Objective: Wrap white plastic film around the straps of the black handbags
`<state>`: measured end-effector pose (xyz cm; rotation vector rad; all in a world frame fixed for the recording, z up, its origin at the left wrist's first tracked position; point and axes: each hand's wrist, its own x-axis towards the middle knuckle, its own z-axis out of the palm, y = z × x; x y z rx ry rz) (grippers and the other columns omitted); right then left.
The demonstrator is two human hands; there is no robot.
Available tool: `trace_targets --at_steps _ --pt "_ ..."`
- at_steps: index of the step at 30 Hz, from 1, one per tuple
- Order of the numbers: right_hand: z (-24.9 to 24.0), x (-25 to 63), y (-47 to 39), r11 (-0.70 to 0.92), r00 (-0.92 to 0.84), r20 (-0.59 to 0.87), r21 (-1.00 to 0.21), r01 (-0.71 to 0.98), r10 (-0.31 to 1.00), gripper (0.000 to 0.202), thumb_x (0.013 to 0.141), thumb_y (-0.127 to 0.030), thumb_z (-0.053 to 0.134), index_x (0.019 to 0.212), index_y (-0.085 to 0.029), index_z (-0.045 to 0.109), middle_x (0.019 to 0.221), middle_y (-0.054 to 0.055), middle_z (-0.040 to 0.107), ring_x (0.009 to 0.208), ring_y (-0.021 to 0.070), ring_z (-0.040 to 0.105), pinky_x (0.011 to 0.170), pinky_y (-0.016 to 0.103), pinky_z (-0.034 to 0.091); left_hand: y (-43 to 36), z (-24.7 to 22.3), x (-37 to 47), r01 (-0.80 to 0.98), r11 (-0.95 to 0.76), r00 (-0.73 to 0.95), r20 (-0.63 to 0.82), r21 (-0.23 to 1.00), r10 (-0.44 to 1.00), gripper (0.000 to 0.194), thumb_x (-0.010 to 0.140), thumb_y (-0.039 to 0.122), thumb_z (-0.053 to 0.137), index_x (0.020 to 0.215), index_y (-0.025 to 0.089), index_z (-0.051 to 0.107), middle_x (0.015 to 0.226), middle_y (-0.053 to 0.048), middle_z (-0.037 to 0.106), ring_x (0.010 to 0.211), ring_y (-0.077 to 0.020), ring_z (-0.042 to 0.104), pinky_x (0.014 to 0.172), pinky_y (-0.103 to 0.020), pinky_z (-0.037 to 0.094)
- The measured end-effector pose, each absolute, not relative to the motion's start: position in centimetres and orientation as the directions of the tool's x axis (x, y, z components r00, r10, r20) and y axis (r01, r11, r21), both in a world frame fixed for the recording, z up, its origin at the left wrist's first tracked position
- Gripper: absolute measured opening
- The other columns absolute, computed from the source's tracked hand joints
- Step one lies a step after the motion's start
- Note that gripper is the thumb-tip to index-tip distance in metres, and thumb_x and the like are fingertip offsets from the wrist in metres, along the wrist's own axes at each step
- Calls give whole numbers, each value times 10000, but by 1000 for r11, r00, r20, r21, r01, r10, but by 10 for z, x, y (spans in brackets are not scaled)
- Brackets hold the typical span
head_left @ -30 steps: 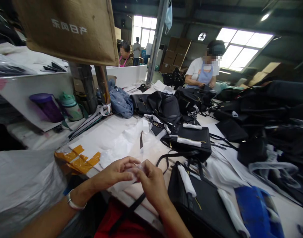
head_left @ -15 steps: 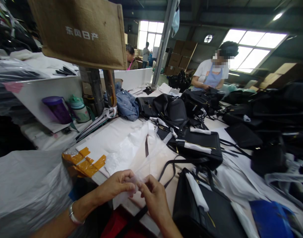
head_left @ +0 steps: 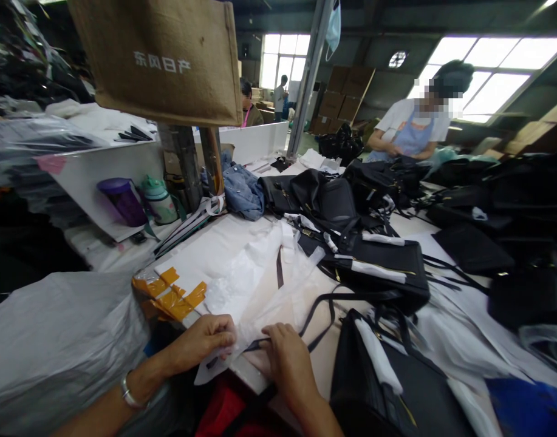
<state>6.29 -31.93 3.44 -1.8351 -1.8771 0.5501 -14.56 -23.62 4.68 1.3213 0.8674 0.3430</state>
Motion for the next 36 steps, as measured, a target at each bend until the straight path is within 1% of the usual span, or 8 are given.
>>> trace_targets --at_steps 3,6,12,17,21,28,32,36 --pt "24 55 -314 139 -146 5 -333 933 989 121 814 -191 621 932 -208 645 943 83 652 921 267 567 811 375 413 -234 45 -152 323 170 638 -347 931 688 253 831 379 599 735 147 570 626 18 597 574 -111 509 533 -204 353" --pt "16 50 -309 129 -135 -10 -235 963 991 110 803 -172 626 911 -193 637 931 97 640 910 279 557 814 400 396 -232 43 -157 380 102 635 -339 920 695 248 853 367 565 734 150 571 624 15 609 587 -121 530 538 -206 350" --pt "29 62 -316 -39 6 -114 -290 956 993 103 767 -111 615 842 -182 609 908 91 658 858 270 596 715 335 395 -227 39 -164 433 15 624 -312 901 717 247 867 363 534 727 161 555 635 21 620 591 -124 556 537 -202 355" --pt "69 76 -335 -130 71 -138 -486 864 988 85 925 -213 456 924 -214 541 776 34 682 711 205 651 595 266 355 -222 39 -167 445 -32 622 -283 895 731 248 876 354 513 719 166 551 643 22 618 598 -125 554 546 -202 359" --pt "84 75 -336 -69 51 -46 -578 813 998 116 954 -276 420 957 -246 532 772 -1 686 691 184 658 576 247 340 -223 46 -159 480 -85 625 -272 873 732 239 859 346 534 711 164 573 644 28 600 602 -119 521 542 -197 338" --pt "75 70 -331 -14 38 39 -489 872 999 92 936 -235 465 896 -227 549 737 -12 680 667 175 664 548 246 312 -227 63 -150 504 -192 666 -237 842 708 227 871 299 505 721 159 602 667 26 622 627 -118 533 578 -202 353" --pt "80 72 -333 24 -23 8 -423 906 1000 67 937 -244 485 914 -236 548 782 -13 675 690 174 672 533 251 292 -228 64 -149 515 -180 662 -255 838 705 242 879 318 502 730 159 608 666 25 624 619 -117 539 574 -200 357" --pt "86 76 -333 67 -83 -42 -294 953 996 46 924 -232 525 944 -263 552 795 -29 674 627 168 662 479 274 192 -231 65 -144 488 -138 669 -267 862 694 241 892 341 497 791 163 624 695 24 632 630 -120 552 577 -199 373"
